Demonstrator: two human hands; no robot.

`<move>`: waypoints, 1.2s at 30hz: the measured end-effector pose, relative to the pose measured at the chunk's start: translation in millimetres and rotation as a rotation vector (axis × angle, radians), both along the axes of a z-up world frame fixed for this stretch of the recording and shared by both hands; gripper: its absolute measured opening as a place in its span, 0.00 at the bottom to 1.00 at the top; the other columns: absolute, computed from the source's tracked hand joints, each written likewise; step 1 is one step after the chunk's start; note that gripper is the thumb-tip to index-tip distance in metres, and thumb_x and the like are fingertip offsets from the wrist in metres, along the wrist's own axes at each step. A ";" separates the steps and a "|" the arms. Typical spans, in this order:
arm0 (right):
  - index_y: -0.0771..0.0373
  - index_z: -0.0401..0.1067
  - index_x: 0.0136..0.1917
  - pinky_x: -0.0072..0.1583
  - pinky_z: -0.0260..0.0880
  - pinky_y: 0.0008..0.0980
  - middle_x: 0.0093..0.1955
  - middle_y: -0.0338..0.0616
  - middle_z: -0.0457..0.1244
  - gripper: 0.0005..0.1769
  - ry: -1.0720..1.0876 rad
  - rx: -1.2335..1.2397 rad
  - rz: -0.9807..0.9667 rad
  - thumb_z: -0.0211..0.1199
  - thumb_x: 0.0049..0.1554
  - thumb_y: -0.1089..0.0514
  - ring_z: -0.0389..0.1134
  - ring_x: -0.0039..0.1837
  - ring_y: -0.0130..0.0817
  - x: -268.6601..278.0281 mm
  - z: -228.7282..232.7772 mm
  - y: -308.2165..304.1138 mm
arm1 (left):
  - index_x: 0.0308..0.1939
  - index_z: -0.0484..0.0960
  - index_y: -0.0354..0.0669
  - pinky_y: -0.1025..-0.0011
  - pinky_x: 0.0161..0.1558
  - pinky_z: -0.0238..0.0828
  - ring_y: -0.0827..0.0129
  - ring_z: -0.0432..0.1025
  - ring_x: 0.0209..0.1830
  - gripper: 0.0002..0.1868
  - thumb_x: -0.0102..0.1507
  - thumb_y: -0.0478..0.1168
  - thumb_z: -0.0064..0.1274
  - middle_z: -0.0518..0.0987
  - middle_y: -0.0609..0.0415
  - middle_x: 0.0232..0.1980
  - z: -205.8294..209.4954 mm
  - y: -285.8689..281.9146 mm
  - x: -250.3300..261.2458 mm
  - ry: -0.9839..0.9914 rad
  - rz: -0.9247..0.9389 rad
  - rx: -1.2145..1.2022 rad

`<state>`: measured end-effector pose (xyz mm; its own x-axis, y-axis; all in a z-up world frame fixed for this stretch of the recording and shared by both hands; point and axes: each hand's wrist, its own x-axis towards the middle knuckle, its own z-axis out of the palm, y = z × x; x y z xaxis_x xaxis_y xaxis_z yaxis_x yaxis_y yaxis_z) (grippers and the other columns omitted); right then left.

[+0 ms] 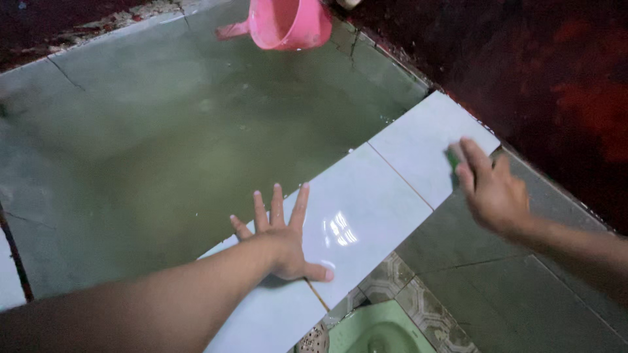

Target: The person scrubs white tiles along the edge of a water-filled basin using a green brush. They repeatedly wet the brush in the basin and scrub the tiles. The person also moves a blue basket containing toiletries aside and then returns it to the edge of the basin.

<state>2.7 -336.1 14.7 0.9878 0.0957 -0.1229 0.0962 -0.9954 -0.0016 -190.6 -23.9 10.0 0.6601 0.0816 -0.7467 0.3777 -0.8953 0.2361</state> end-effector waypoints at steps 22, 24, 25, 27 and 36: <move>0.30 0.39 0.85 0.45 0.79 0.51 0.63 0.66 0.56 0.34 -0.028 -0.027 0.001 0.38 0.67 0.36 0.71 0.48 0.56 4.1 -2.7 -1.6 | 0.76 0.05 0.67 0.21 0.70 0.21 0.33 0.06 0.80 0.86 0.45 0.76 0.67 0.11 0.40 0.82 4.9 -1.1 2.9 0.048 0.003 0.005; 0.27 0.38 0.85 0.45 0.81 0.49 0.64 0.63 0.57 0.35 0.050 -0.039 0.040 0.37 0.67 0.36 0.72 0.47 0.52 -19.2 -3.6 -2.2 | 0.76 0.05 0.67 0.21 0.70 0.21 0.33 0.06 0.80 0.86 0.45 0.76 0.66 0.11 0.40 0.82 3.9 -1.3 2.7 0.043 0.003 0.000; 0.25 0.37 0.85 0.46 0.81 0.48 0.63 0.61 0.57 0.35 0.065 -0.082 0.069 0.37 0.66 0.36 0.72 0.46 0.51 -24.5 -4.3 -2.7 | 0.76 0.05 0.67 0.21 0.70 0.21 0.33 0.07 0.80 0.86 0.45 0.76 0.66 0.11 0.40 0.82 3.7 -0.8 2.7 0.039 0.003 0.000; 0.25 0.38 0.85 0.46 0.81 0.49 0.64 0.62 0.57 0.35 0.052 -0.113 0.075 0.37 0.67 0.37 0.72 0.47 0.50 -19.2 -2.0 -6.2 | 0.76 0.05 0.67 0.21 0.70 0.21 0.34 0.07 0.80 0.86 0.45 0.76 0.66 0.11 0.40 0.82 3.0 -0.7 1.8 0.037 0.007 0.000; 0.29 0.44 0.82 0.45 0.79 0.50 0.63 0.62 0.56 0.31 -0.025 -0.144 0.151 0.41 0.66 0.38 0.71 0.49 0.54 -13.9 1.7 2.5 | 0.76 0.05 0.66 0.21 0.70 0.21 0.34 0.07 0.80 0.86 0.45 0.77 0.66 0.12 0.40 0.82 3.8 -1.4 1.5 0.026 -0.001 0.013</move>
